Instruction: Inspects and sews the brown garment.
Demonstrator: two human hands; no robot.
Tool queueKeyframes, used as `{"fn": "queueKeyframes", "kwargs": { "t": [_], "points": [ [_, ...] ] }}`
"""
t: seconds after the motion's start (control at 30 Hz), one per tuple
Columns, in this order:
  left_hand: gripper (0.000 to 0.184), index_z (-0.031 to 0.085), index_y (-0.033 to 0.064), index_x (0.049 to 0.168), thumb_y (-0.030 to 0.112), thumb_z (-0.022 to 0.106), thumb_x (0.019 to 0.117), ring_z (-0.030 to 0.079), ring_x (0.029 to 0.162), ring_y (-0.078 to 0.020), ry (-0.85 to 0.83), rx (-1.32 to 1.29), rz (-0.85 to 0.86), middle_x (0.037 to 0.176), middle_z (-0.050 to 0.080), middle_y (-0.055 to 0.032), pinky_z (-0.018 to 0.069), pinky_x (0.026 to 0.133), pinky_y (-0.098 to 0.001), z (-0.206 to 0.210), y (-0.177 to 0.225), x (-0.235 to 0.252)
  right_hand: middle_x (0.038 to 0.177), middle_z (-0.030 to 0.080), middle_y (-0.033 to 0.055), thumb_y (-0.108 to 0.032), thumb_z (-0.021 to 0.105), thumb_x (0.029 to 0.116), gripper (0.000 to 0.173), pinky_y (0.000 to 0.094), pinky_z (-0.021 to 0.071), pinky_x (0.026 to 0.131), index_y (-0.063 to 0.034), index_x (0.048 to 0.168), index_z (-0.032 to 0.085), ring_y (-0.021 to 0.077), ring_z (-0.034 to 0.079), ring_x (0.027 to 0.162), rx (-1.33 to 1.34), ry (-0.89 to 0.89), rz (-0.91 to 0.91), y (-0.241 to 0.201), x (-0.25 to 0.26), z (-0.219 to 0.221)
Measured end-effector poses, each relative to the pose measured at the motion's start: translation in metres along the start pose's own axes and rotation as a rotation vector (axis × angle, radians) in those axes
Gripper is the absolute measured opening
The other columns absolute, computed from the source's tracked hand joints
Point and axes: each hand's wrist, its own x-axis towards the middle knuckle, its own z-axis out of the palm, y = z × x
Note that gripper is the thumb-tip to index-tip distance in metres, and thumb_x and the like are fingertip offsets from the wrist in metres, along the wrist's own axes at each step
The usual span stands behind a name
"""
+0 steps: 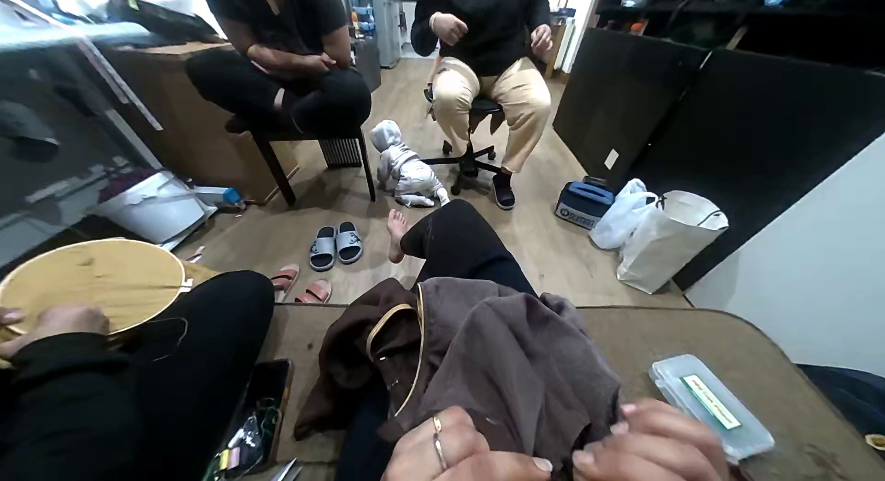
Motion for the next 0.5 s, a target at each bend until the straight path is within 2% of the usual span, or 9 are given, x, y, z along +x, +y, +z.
{"fn": "queueKeyframes", "kwargs": {
  "t": [0.07, 0.13, 0.27, 0.33, 0.43, 0.5],
  "points": [
    [0.009, 0.075, 0.0051, 0.100, 0.006, 0.074, 0.0909, 0.061, 0.079, -0.0102, 0.036, -0.014, -0.069, 0.079, 0.066, -0.0057, 0.0492, 0.077, -0.0176, -0.001, 0.000, 0.002, 0.094, 0.061, -0.0095, -0.031, 0.061, 0.1024, 0.012, 0.0195, 0.0394, 0.102, -0.0212, 0.096, 0.066, 0.0008, 0.056, 0.103, 0.048, -0.048, 0.085, 0.003, -0.001, 0.006],
    [0.011, 0.075, 0.0060, 0.101, 0.007, 0.075, 0.0910, 0.062, 0.079, -0.0080, 0.061, -0.009, -0.118, 0.081, 0.068, -0.0046, 0.0494, 0.076, -0.0166, -0.001, 0.001, 0.003, 0.093, 0.061, -0.0067, -0.031, 0.061, 0.1021, 0.014, 0.0227, 0.0380, 0.102, -0.0199, 0.096, 0.067, 0.0043, 0.056, 0.103, 0.071, -0.117, 0.102, 0.003, -0.005, 0.009],
    [0.009, 0.075, 0.0072, 0.100, 0.007, 0.075, 0.0910, 0.060, 0.078, -0.0077, 0.065, -0.001, -0.120, 0.079, 0.066, -0.0036, 0.0484, 0.075, -0.0166, -0.001, -0.001, 0.002, 0.089, 0.060, -0.0045, -0.029, 0.059, 0.0962, 0.013, 0.0265, 0.0352, 0.103, -0.0197, 0.090, 0.066, 0.0086, 0.055, 0.102, 0.046, -0.154, 0.023, 0.005, -0.005, 0.004],
    [0.008, 0.075, 0.0067, 0.099, 0.007, 0.074, 0.0909, 0.061, 0.079, -0.0079, 0.057, 0.012, -0.118, 0.080, 0.067, -0.0038, 0.0488, 0.076, -0.0168, -0.001, -0.001, 0.003, 0.091, 0.061, -0.0036, -0.033, 0.060, 0.0936, 0.016, 0.0278, 0.0353, 0.104, -0.0188, 0.088, 0.066, 0.0093, 0.055, 0.103, 0.067, -0.138, -0.007, 0.005, -0.003, -0.001],
    [0.005, 0.073, 0.0054, 0.096, 0.007, 0.073, 0.0919, 0.063, 0.081, -0.0085, 0.027, 0.023, -0.113, 0.082, 0.068, -0.0046, 0.0495, 0.078, -0.0170, -0.001, 0.000, 0.004, 0.098, 0.063, -0.0020, -0.041, 0.059, 0.0954, 0.028, 0.0273, 0.0418, 0.103, -0.0144, 0.101, 0.063, 0.0076, 0.059, 0.105, 0.157, -0.118, 0.014, 0.005, 0.001, -0.005],
    [0.004, 0.072, 0.0046, 0.095, 0.007, 0.073, 0.0925, 0.063, 0.083, -0.0093, 0.006, 0.008, -0.117, 0.082, 0.069, -0.0052, 0.0499, 0.081, -0.0176, 0.000, 0.001, 0.005, 0.101, 0.066, -0.0025, -0.036, 0.064, 0.0984, 0.025, 0.0233, 0.0462, 0.099, -0.0131, 0.107, 0.064, 0.0045, 0.061, 0.105, 0.206, -0.127, 0.095, 0.004, 0.003, -0.003]
  ]
}}
